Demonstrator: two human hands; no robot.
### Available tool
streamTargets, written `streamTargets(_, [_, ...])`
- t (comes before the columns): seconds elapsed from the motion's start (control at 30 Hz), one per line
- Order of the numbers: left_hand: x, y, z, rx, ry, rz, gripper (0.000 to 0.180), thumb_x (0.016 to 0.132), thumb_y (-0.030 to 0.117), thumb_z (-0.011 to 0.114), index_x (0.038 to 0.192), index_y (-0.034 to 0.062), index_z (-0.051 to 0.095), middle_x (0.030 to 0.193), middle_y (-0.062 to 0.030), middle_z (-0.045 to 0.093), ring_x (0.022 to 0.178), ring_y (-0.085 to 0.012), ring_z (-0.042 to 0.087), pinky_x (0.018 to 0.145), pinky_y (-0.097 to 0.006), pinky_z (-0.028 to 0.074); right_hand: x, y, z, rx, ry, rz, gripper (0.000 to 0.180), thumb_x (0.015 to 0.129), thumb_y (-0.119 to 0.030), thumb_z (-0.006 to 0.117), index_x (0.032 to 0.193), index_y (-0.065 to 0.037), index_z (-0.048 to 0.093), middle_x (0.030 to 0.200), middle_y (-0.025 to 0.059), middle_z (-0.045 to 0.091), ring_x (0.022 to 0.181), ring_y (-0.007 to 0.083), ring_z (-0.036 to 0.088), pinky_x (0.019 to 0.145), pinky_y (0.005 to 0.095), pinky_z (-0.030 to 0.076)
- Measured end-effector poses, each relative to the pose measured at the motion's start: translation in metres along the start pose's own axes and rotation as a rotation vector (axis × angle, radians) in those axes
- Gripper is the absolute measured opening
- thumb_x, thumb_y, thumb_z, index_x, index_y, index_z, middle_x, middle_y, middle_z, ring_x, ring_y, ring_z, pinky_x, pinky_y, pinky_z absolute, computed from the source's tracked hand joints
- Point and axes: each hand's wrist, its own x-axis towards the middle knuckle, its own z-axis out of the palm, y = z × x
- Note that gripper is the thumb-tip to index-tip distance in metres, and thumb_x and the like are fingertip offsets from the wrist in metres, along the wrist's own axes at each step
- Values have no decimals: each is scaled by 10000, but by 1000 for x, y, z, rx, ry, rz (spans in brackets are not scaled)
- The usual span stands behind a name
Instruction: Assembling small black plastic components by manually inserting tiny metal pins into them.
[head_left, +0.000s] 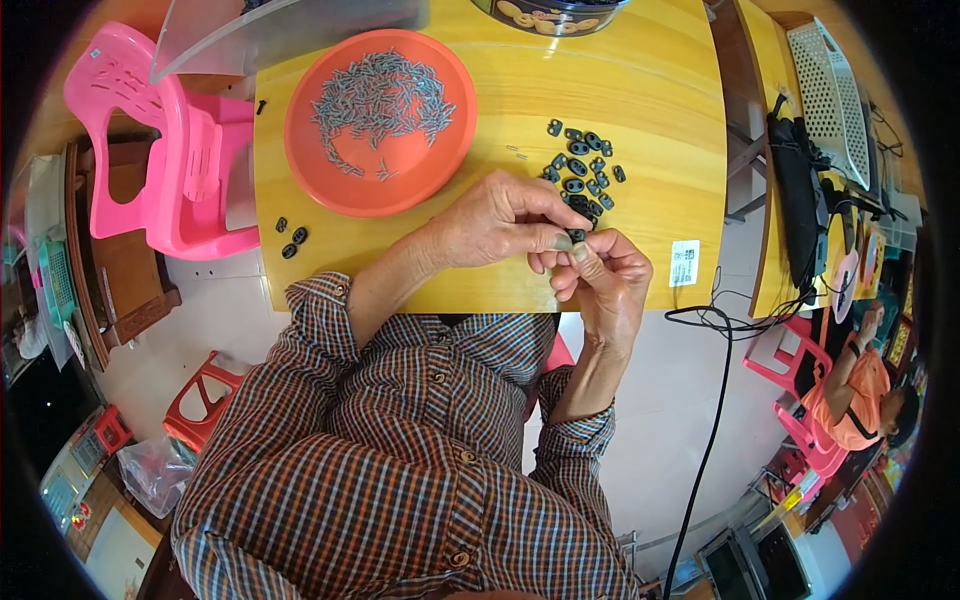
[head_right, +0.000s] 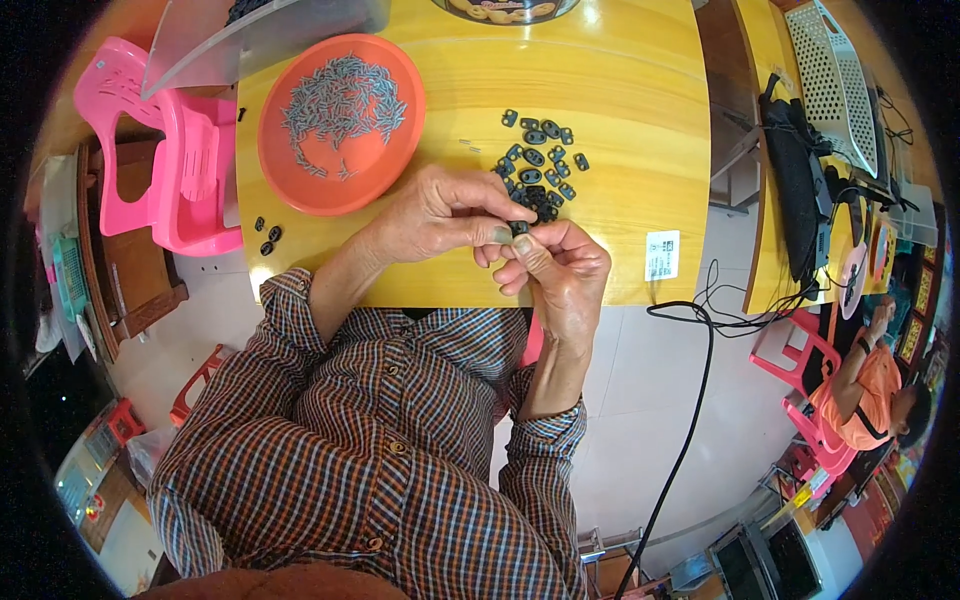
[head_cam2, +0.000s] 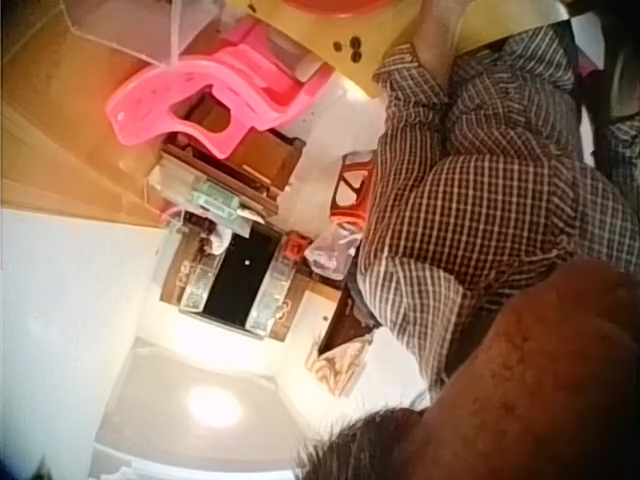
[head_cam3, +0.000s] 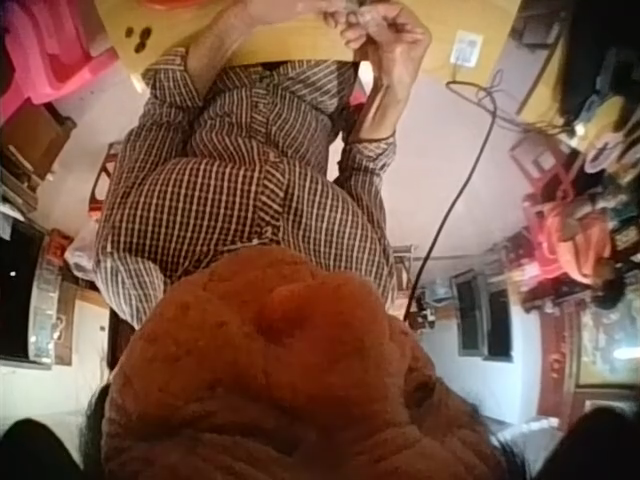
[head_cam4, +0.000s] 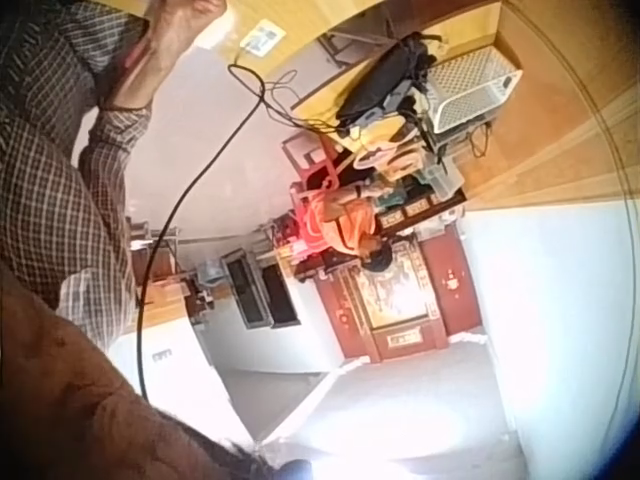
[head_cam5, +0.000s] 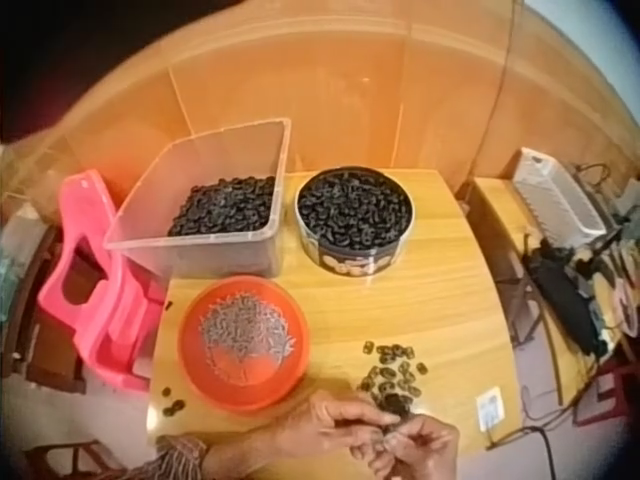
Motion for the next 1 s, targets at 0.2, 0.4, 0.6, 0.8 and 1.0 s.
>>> streamTargets(0.2, [1, 4, 1, -72, 55, -50, 221, 863, -26, 588, 1078, -13, 636, 806, -65, 635, 705, -113, 636, 619, -229, 538, 0, -2, 2, 18, 25, 6, 107, 891, -58, 588, 859, 44, 597, 721, 141, 644, 525, 141, 581, 485, 246, 480])
streamTargets(0.4, [-1, 6, 3, -24, 135, -49, 228, 864, -4, 600, 1090, -18, 625, 817, -69, 662, 695, -107, 639, 622, -230, 542, -1, -2, 10, 25, 65, -16, 122, 904, -70, 575, 915, 51, 584, 757, 143, 654, 580, 152, 605, 544, 255, 502])
streamTargets(0.6, [-9, 14, -8, 68, 109, -91, 227, 881, 14, 586, 1103, -30, 609, 809, -65, 663, 685, -111, 649, 624, -237, 550, -6, -5, 13, -178, 40, 26, 103, 894, -67, 591, 890, 35, 592, 759, 103, 648, 562, 124, 596, 506, 220, 479])
streamTargets(0.8, [-20, 30, -20, 99, 512, 186, 178, 892, 35, 573, 1043, -46, 621, 742, -77, 663, 639, -100, 650, 585, -215, 540, -14, 8, 32, -437, -49, 169, 66, 847, -43, 647, 845, 12, 610, 720, 49, 642, 543, 64, 576, 465, 176, 441])
streamTargets(1.0, [-32, 29, -14, 149, 702, 275, 163, 882, 19, 580, 1032, -23, 629, 782, -61, 651, 678, -98, 646, 594, -216, 533, -13, 28, 38, -667, -116, 17, 49, 843, -12, 619, 803, 14, 609, 651, 23, 623, 546, 48, 561, 466, 172, 417])
